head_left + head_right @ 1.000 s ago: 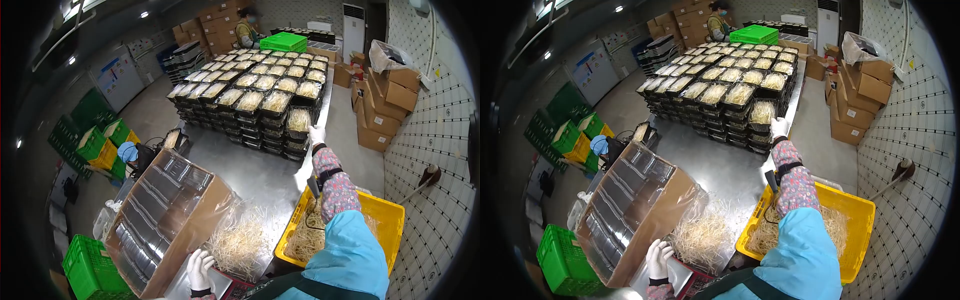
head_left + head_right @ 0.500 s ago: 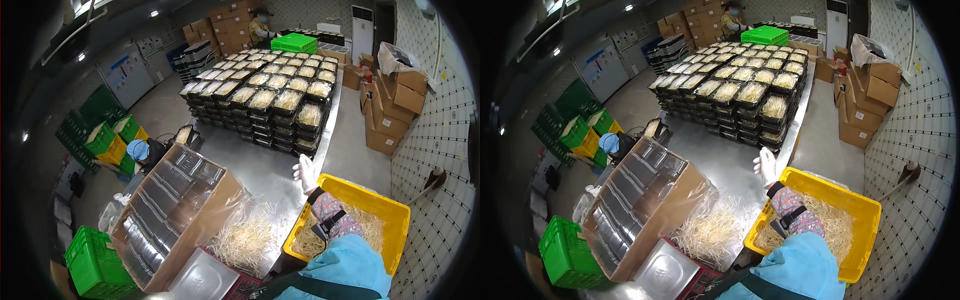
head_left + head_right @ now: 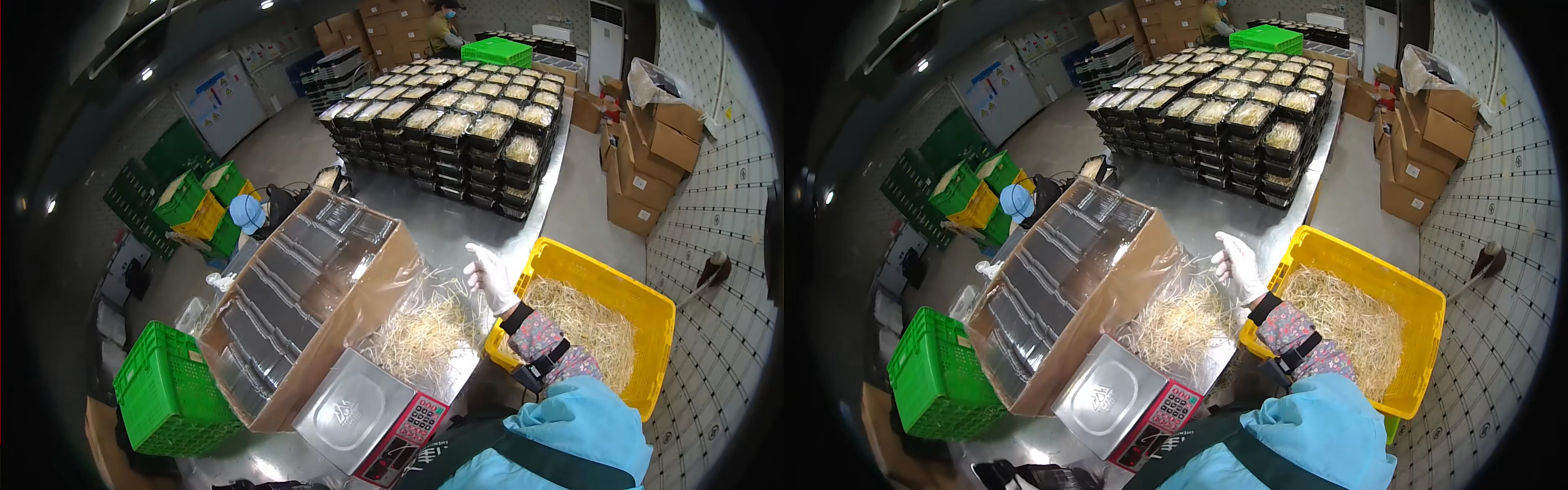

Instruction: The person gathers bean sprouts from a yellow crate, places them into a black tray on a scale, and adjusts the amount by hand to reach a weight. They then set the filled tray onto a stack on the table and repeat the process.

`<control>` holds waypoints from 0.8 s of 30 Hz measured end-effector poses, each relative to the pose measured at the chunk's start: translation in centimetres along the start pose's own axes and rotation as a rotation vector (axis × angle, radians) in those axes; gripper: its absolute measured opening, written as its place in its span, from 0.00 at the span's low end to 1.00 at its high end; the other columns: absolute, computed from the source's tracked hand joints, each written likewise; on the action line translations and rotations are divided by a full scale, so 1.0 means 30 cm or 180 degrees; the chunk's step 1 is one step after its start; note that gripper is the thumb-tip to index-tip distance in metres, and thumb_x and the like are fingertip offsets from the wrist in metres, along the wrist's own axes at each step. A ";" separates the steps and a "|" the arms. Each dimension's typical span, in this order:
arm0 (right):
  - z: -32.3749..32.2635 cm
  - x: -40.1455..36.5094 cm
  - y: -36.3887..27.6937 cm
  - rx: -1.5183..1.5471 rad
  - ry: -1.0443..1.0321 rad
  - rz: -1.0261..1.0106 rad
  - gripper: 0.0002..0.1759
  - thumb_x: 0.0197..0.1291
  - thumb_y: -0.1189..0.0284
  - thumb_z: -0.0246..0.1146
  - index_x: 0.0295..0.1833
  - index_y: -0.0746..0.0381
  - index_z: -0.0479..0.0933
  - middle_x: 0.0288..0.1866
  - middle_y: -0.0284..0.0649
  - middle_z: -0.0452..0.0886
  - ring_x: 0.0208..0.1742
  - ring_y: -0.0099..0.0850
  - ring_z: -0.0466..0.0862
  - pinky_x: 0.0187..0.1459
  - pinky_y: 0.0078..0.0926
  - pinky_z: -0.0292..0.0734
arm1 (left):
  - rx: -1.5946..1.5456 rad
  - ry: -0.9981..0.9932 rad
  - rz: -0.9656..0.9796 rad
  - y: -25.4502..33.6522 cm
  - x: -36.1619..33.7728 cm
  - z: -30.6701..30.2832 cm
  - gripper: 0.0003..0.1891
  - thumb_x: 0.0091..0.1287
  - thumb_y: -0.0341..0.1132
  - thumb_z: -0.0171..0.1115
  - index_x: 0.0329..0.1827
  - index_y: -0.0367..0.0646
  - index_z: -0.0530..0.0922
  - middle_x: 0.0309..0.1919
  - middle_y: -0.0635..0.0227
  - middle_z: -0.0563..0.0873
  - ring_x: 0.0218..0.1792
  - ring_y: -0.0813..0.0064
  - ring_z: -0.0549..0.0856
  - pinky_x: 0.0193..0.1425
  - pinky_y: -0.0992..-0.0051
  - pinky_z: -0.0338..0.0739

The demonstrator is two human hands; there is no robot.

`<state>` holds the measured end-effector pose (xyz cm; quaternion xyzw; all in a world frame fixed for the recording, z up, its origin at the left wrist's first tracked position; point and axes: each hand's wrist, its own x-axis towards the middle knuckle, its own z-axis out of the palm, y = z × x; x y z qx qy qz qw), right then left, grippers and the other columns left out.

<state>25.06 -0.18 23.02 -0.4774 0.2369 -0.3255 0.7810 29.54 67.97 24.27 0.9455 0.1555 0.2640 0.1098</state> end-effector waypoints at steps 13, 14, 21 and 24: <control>-0.515 -0.584 -0.328 -0.0502 0.1641 -0.1285 0.22 0.75 0.57 0.51 0.63 0.58 0.78 0.31 0.30 0.78 0.23 0.16 0.74 0.25 0.13 0.69 | -0.3089 -0.2062 0.4464 1.410 -0.445 0.386 0.09 0.58 0.25 0.63 0.40 0.43 0.85 0.38 0.60 0.87 0.41 0.58 0.86 0.48 0.63 0.79; -0.568 -0.653 -0.358 -0.0522 0.1868 -0.1308 0.22 0.74 0.56 0.51 0.62 0.58 0.78 0.31 0.30 0.78 0.23 0.16 0.74 0.25 0.14 0.70 | -0.2925 -0.2158 0.4575 1.444 -0.493 0.508 0.09 0.57 0.25 0.63 0.40 0.43 0.86 0.38 0.60 0.87 0.42 0.58 0.86 0.49 0.63 0.79; -1.029 -1.140 -0.383 -0.1319 0.3536 -0.0778 0.21 0.69 0.57 0.59 0.60 0.57 0.79 0.38 0.33 0.82 0.30 0.18 0.81 0.27 0.15 0.74 | -0.1806 -0.1812 0.5125 1.533 -0.540 0.575 0.25 0.51 0.33 0.74 0.55 0.40 0.83 0.55 0.55 0.84 0.59 0.57 0.82 0.67 0.62 0.71; -1.235 -1.200 -0.250 -0.2135 0.3474 -0.0181 0.32 0.62 0.56 0.67 0.65 0.65 0.73 0.50 0.40 0.84 0.47 0.30 0.84 0.46 0.26 0.80 | -0.2784 -0.3244 0.4191 1.597 -0.631 0.467 0.27 0.55 0.30 0.74 0.60 0.37 0.79 0.57 0.53 0.83 0.59 0.58 0.81 0.68 0.64 0.71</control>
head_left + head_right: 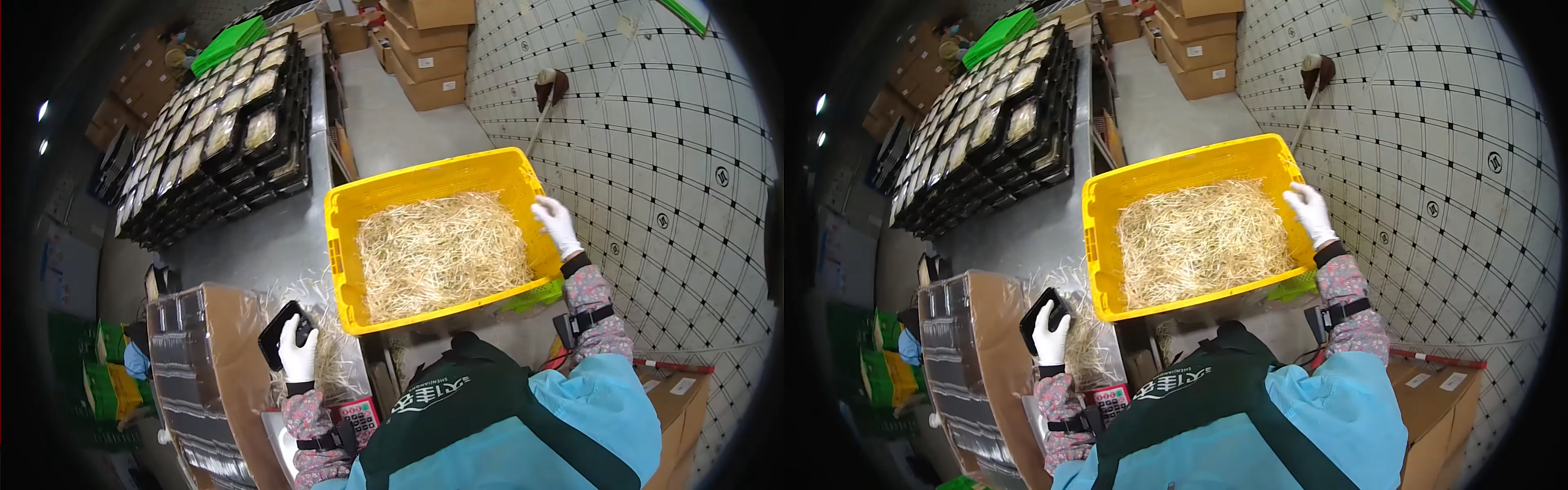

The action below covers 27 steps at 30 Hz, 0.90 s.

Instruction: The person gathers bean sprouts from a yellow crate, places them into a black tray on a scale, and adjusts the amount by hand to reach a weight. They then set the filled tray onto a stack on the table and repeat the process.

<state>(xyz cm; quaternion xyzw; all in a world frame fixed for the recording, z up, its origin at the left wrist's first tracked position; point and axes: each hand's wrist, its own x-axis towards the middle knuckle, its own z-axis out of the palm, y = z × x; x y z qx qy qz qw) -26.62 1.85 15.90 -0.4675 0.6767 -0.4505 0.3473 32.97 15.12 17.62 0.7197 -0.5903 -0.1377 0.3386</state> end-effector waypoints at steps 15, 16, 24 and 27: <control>0.491 0.449 0.228 -0.3079 -0.1479 0.1530 0.72 0.35 0.43 0.78 0.80 0.61 0.44 0.75 0.59 0.59 0.75 0.53 0.63 0.68 0.51 0.66 | -0.1079 -0.0633 -0.0805 0.369 0.102 0.444 0.14 0.68 0.28 0.63 0.55 0.35 0.83 0.50 0.59 0.87 0.54 0.70 0.84 0.63 0.72 0.75; 0.493 0.482 0.279 -0.3007 -0.1500 0.1471 0.68 0.36 0.46 0.78 0.79 0.62 0.49 0.70 0.59 0.66 0.71 0.52 0.69 0.67 0.47 0.69 | -0.1145 -0.0564 -0.0960 0.364 0.095 0.441 0.13 0.69 0.27 0.61 0.55 0.33 0.82 0.50 0.59 0.87 0.54 0.71 0.84 0.62 0.73 0.75; 0.387 0.538 0.385 -0.2227 -0.1203 0.1274 0.45 0.35 0.63 0.76 0.64 0.66 0.73 0.55 0.54 0.83 0.58 0.44 0.82 0.59 0.35 0.78 | -0.1571 -0.0594 -0.1194 0.310 0.105 0.501 0.13 0.72 0.28 0.59 0.56 0.31 0.81 0.50 0.59 0.87 0.52 0.71 0.85 0.62 0.74 0.77; 0.362 0.555 0.442 -0.0685 -0.1195 0.1249 0.41 0.33 0.75 0.74 0.62 0.66 0.74 0.51 0.42 0.85 0.51 0.33 0.84 0.53 0.28 0.78 | -0.1683 -0.0876 -0.1163 0.323 0.161 0.538 0.14 0.73 0.29 0.59 0.58 0.32 0.80 0.51 0.60 0.87 0.52 0.71 0.85 0.61 0.73 0.78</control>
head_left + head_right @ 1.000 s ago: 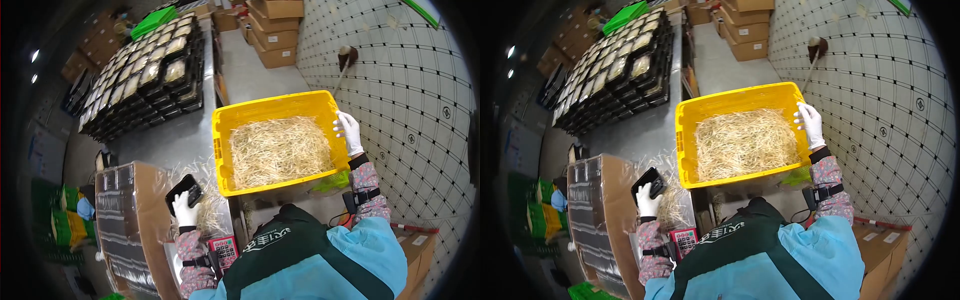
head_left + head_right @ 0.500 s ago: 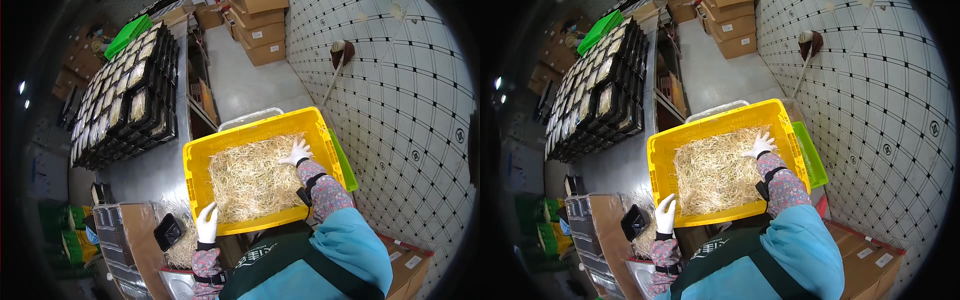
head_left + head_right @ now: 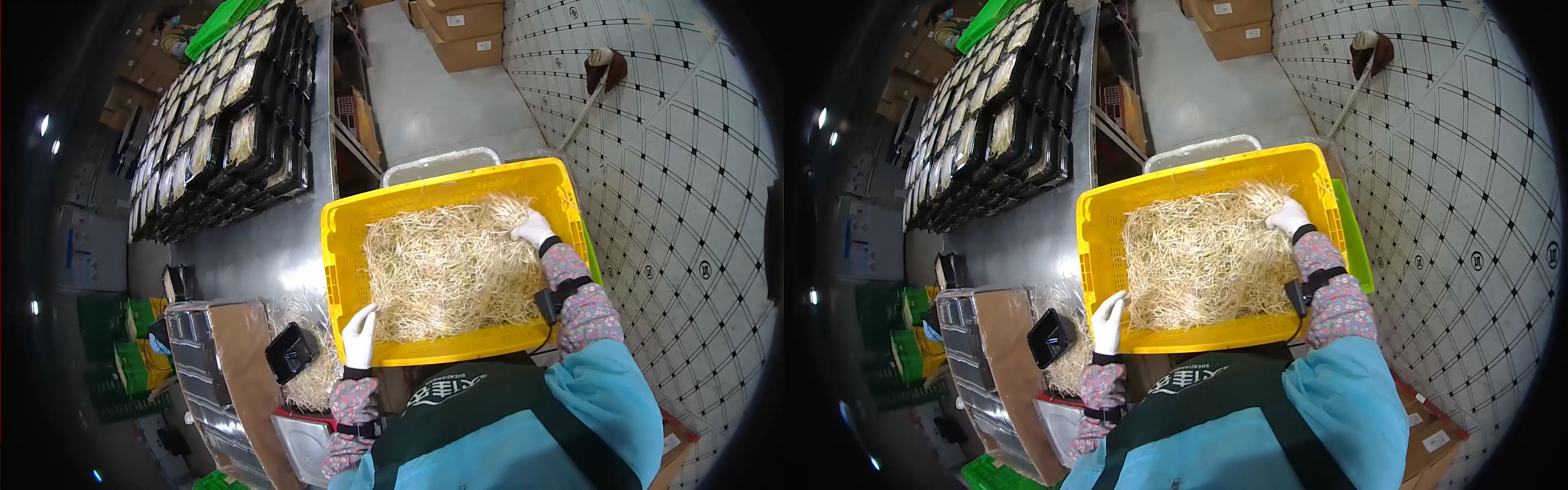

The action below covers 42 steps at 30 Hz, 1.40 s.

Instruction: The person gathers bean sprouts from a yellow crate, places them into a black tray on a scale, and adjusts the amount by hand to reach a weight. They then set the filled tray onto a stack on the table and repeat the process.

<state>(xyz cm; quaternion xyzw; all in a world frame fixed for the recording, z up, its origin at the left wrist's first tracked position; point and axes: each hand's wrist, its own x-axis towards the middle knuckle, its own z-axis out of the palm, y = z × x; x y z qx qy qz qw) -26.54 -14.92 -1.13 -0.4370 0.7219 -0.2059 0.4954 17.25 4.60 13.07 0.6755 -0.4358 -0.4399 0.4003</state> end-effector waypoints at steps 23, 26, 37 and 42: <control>0.591 -0.486 -0.228 0.0534 -0.0722 -0.1017 0.41 0.49 0.63 0.76 0.64 0.72 0.70 0.56 0.50 0.81 0.58 0.34 0.80 0.62 0.30 0.72 | -0.1605 -0.0481 -0.1027 -0.233 0.268 0.299 0.22 0.60 0.32 0.72 0.56 0.32 0.80 0.53 0.60 0.85 0.53 0.71 0.83 0.60 0.72 0.74; 0.470 -0.448 -0.231 0.1126 -0.0943 -0.1107 0.32 0.48 0.66 0.75 0.59 0.66 0.75 0.50 0.45 0.83 0.52 0.32 0.82 0.56 0.28 0.75 | -0.1903 -0.0639 -0.0911 -0.183 0.228 0.241 0.14 0.62 0.24 0.68 0.51 0.36 0.83 0.45 0.65 0.88 0.46 0.75 0.85 0.54 0.74 0.78; 0.440 -0.434 -0.094 -0.0835 -0.0004 -0.0739 0.35 0.54 0.58 0.69 0.64 0.67 0.72 0.59 0.55 0.76 0.61 0.49 0.76 0.65 0.38 0.69 | -0.0686 -0.0460 -0.1234 -0.442 0.297 0.173 0.14 0.64 0.29 0.65 0.53 0.38 0.80 0.43 0.66 0.87 0.41 0.74 0.84 0.49 0.74 0.77; 0.557 -0.510 -0.094 -0.0620 0.0177 -0.1045 0.39 0.56 0.55 0.68 0.67 0.67 0.67 0.63 0.56 0.72 0.65 0.51 0.71 0.68 0.43 0.64 | -0.0847 -0.0538 -0.0853 -0.401 0.274 0.243 0.17 0.65 0.30 0.63 0.56 0.34 0.79 0.46 0.62 0.86 0.44 0.74 0.83 0.51 0.75 0.77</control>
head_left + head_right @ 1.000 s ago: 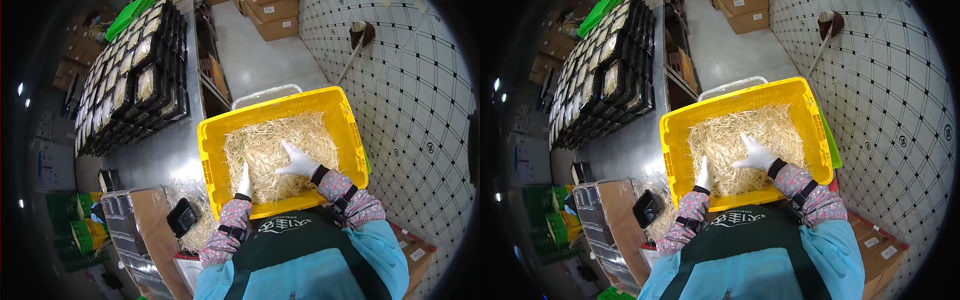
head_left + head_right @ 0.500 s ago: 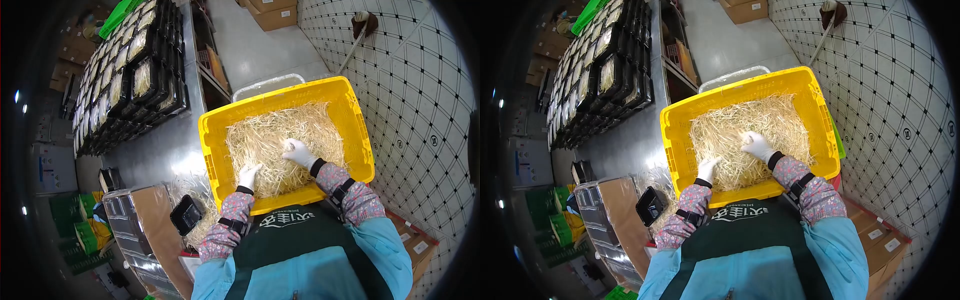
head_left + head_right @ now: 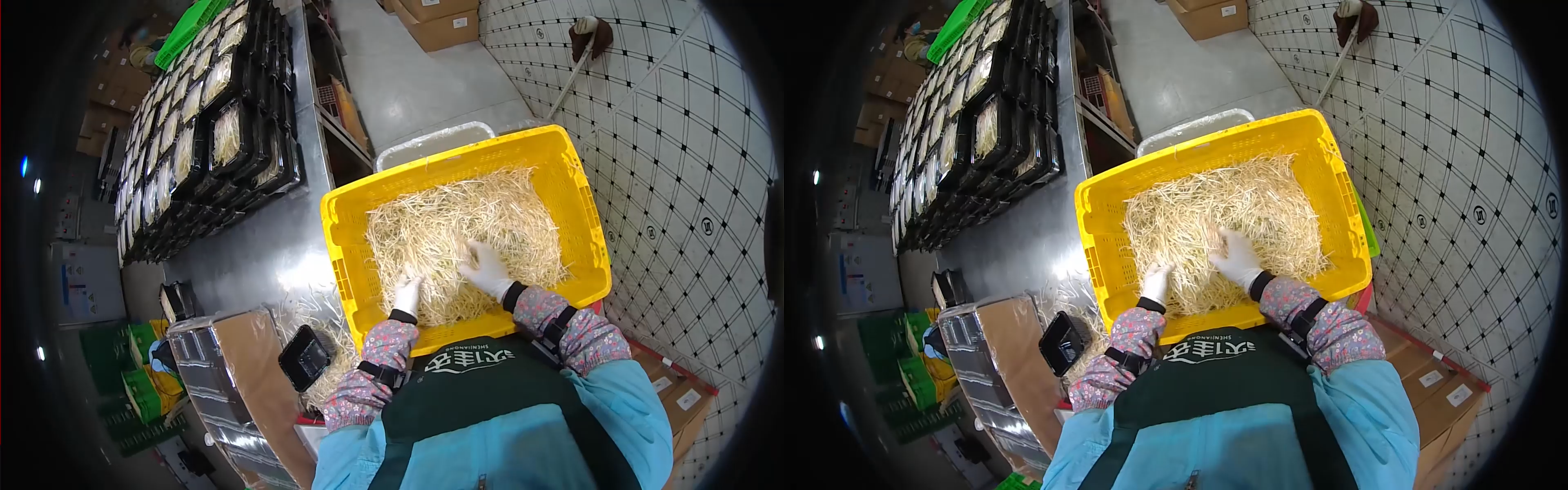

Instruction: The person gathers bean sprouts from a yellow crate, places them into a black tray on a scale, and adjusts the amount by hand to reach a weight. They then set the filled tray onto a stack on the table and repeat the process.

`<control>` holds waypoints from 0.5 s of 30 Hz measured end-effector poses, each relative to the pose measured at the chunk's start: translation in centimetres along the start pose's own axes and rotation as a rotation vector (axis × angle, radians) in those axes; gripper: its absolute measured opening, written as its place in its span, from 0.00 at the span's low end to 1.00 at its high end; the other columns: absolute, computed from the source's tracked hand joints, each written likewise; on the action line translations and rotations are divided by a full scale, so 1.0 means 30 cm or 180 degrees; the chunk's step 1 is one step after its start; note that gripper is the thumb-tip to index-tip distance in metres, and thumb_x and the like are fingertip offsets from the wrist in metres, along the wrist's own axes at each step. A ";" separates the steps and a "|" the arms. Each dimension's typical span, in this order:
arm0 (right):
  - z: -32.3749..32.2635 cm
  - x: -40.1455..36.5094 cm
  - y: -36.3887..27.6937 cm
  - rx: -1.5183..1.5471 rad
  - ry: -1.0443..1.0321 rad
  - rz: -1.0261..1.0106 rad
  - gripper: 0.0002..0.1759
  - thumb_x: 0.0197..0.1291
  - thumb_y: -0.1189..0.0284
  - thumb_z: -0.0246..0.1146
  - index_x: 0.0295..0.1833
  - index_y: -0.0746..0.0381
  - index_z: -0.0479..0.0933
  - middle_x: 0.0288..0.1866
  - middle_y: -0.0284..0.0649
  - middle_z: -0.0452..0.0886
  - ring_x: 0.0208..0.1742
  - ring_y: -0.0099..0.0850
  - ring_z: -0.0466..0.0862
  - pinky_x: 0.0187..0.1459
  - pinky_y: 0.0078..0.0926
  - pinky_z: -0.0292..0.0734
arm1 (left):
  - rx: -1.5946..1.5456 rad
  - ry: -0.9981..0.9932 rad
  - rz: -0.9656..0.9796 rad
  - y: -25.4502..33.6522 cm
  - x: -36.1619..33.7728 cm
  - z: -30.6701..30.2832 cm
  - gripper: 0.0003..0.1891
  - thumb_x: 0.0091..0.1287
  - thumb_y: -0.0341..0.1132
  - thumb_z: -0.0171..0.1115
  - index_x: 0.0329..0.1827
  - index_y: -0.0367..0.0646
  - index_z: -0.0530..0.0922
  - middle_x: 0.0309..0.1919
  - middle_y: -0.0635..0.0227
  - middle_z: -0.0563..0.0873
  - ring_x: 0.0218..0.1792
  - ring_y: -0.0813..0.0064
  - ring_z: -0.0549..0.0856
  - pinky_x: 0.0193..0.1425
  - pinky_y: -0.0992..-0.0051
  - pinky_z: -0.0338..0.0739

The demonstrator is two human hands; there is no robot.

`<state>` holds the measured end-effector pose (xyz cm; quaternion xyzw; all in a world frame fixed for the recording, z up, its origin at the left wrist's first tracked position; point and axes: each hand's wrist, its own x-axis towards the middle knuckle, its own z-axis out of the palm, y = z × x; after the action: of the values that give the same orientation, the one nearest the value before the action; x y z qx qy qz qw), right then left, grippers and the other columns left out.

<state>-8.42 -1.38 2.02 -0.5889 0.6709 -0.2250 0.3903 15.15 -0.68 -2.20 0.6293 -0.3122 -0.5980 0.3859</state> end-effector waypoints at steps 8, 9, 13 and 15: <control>0.134 -0.009 -0.054 -0.0316 0.0101 0.0524 0.42 0.64 0.47 0.57 0.73 0.67 0.61 0.68 0.62 0.68 0.69 0.57 0.67 0.69 0.49 0.61 | 0.0012 0.0638 -0.0460 0.016 0.095 0.174 0.38 0.68 0.45 0.62 0.73 0.28 0.58 0.58 0.52 0.79 0.59 0.67 0.77 0.65 0.71 0.70; 0.163 -0.034 -0.080 -0.0006 -0.0095 0.0554 0.42 0.64 0.46 0.56 0.74 0.65 0.61 0.69 0.61 0.67 0.69 0.58 0.67 0.69 0.49 0.61 | -0.0250 0.0662 -0.0607 0.065 0.042 0.218 0.37 0.69 0.46 0.61 0.73 0.30 0.59 0.59 0.52 0.77 0.60 0.67 0.76 0.65 0.70 0.70; 0.004 -0.025 -0.218 0.0281 -0.0643 -0.0144 0.42 0.64 0.44 0.56 0.73 0.64 0.62 0.64 0.62 0.71 0.65 0.55 0.71 0.67 0.48 0.64 | -0.1812 0.0035 -0.0698 0.165 -0.107 0.209 0.29 0.76 0.47 0.50 0.74 0.41 0.60 0.63 0.57 0.74 0.62 0.64 0.75 0.66 0.66 0.69; -0.171 0.039 -0.357 -0.0032 -0.1146 -0.0543 0.43 0.64 0.43 0.56 0.74 0.62 0.62 0.65 0.60 0.72 0.66 0.54 0.72 0.67 0.46 0.65 | -0.0250 -0.0175 -0.0007 0.225 -0.225 0.214 0.34 0.75 0.54 0.49 0.75 0.41 0.58 0.66 0.57 0.73 0.64 0.62 0.74 0.67 0.64 0.69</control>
<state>-5.89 -5.51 12.92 -0.6763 0.5391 -0.1450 0.4806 8.63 0.96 7.14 0.5973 -0.2983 -0.6273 0.4009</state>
